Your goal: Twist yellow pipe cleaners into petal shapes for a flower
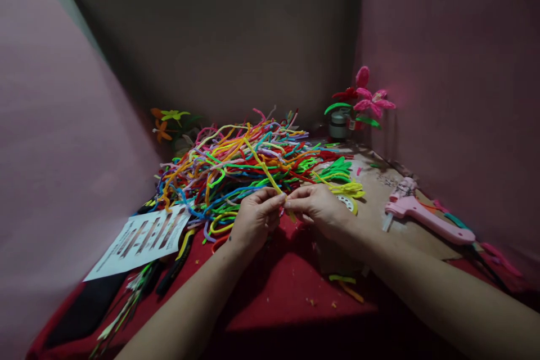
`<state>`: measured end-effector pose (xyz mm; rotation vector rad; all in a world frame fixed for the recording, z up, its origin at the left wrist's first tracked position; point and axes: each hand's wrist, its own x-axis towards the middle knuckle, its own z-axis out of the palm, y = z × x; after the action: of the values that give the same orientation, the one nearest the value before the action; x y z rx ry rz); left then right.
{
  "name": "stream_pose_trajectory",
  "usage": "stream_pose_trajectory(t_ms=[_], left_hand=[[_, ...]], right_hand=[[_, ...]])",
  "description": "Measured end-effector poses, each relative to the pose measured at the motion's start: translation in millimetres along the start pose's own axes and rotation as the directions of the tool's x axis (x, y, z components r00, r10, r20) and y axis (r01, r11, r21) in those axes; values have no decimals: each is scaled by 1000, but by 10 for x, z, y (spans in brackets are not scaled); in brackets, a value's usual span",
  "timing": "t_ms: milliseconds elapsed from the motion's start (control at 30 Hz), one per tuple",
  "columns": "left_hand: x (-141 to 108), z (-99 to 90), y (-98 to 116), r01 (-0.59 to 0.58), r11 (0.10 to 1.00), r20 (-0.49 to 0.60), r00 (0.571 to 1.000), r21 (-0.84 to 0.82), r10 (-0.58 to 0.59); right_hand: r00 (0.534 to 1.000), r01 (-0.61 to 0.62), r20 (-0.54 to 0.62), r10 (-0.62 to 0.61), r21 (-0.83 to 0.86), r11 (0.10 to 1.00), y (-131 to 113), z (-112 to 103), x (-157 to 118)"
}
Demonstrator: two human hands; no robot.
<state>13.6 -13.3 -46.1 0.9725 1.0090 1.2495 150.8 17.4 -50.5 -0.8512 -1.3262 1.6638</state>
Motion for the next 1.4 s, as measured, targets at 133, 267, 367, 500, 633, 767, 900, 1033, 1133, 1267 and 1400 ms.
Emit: stream_pose_trajectory(t_ms=[133, 267, 367, 500, 633, 767, 900, 1033, 1133, 1267, 1400], left_hand=[[-25, 17, -3, 6, 999, 3, 1000, 47, -7], [-26, 28, -30, 47, 969, 63, 996, 244, -64], [-16, 29, -49, 40, 946, 68, 996, 323, -65], [-12, 34, -40, 55, 929, 35, 997, 366, -73], [-3, 47, -46, 56, 917, 25, 997, 395, -72], [10, 64, -75, 38, 910, 36, 998, 413, -58], [11, 91, -83, -20, 877, 47, 999, 481, -3], [4, 123, -105, -86, 844, 45, 996, 529, 73], [-7, 131, -146, -147, 814, 46, 988, 562, 147], [-11, 99, -203, -223, 745, 79, 971, 629, 224], [5, 58, -251, -240, 709, 97, 967, 663, 236]], right_hand=[[997, 39, -67, -26, 201, 979, 40, -10, 50], [992, 66, -123, -20, 388, 919, 87, -8, 89], [988, 93, -154, -31, 413, 906, 113, -11, 93], [989, 75, -145, -15, 421, 904, 112, -25, 86], [988, 47, -154, 21, 426, 904, 77, -35, 76], [989, 35, -146, 27, 405, 914, 49, -54, 83], [990, 15, -134, 41, 393, 919, 63, -74, 103], [993, 19, -114, 28, 389, 921, 97, -81, 121], [996, 21, -89, 14, 386, 922, 92, -91, 122], [997, 2, -70, 27, 376, 927, 57, -108, 110], [998, 3, -59, 20, 368, 930, 53, -109, 104]])
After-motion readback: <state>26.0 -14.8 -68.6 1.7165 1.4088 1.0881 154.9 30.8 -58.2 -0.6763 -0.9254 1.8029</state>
